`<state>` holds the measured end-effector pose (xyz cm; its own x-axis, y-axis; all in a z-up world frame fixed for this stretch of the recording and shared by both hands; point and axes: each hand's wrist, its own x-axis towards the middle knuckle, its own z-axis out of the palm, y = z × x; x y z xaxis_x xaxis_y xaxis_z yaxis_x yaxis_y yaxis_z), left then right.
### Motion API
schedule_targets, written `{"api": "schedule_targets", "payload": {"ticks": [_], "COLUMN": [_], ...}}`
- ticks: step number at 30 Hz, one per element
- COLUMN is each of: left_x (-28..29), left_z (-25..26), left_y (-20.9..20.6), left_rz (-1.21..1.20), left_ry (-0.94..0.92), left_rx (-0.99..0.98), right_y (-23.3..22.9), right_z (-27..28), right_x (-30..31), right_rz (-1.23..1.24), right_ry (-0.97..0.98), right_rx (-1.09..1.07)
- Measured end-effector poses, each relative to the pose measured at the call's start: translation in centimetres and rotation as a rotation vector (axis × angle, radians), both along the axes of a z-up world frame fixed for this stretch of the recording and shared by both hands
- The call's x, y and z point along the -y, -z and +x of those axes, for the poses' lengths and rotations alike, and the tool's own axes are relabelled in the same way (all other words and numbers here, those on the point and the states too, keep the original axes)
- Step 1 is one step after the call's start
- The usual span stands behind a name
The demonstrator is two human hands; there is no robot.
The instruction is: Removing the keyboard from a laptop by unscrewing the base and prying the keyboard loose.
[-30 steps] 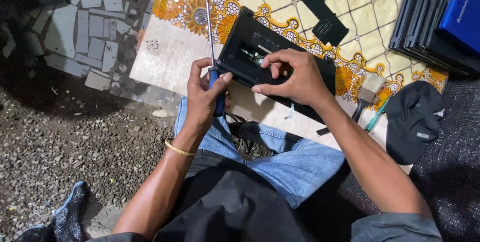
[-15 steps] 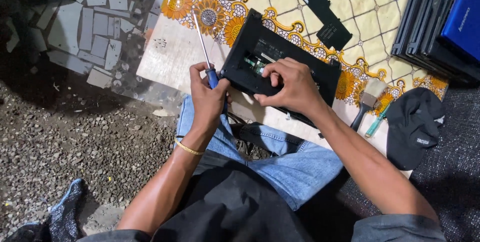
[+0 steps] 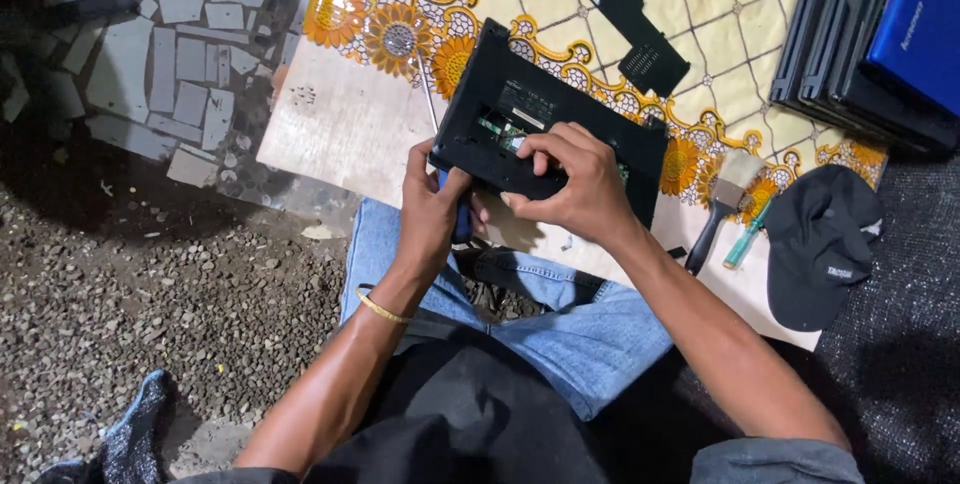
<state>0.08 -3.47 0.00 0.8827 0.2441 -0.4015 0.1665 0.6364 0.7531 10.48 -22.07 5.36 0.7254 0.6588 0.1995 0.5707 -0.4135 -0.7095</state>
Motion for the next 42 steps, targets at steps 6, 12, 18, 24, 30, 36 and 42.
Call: {"api": "schedule_targets", "payload": {"ticks": [6,12,18,24,30,36,42], "left_x": [1.3,1.4,1.8,2.3,1.8,3.1,3.8], "left_z": [-0.6,-1.1,-0.3,0.7,1.5,2.7,4.4], "left_y": [-0.5,-2.7,-1.6,-0.8,-5.7,-6.4,-7.8], "left_rz": [-0.024,0.021,0.068,0.114,0.196,0.079,0.444], "left_ry": [-0.017,0.055,0.036,-0.003,-0.028,0.011,0.054], "left_rx": [0.055,0.126,0.189,0.205,0.205,0.189,0.085], "right_y": [-2.9,-4.2,-4.6,-4.7,-4.7,-5.9,-10.3], "right_z": [0.6,2.8,3.8,3.4,5.7,6.4,6.5], "right_x": [0.9,2.0,1.6,1.2,2.0,0.1,-0.8], "right_rz": [0.028,0.032,-0.034,-0.107,-0.079,0.003,-0.165], "right_ry": [0.013,-0.065,-0.097,-0.062,-0.061,0.037,0.105], "right_rx": [-0.125,-0.195,-0.218,-0.263,-0.336,-0.401,-0.256]}}
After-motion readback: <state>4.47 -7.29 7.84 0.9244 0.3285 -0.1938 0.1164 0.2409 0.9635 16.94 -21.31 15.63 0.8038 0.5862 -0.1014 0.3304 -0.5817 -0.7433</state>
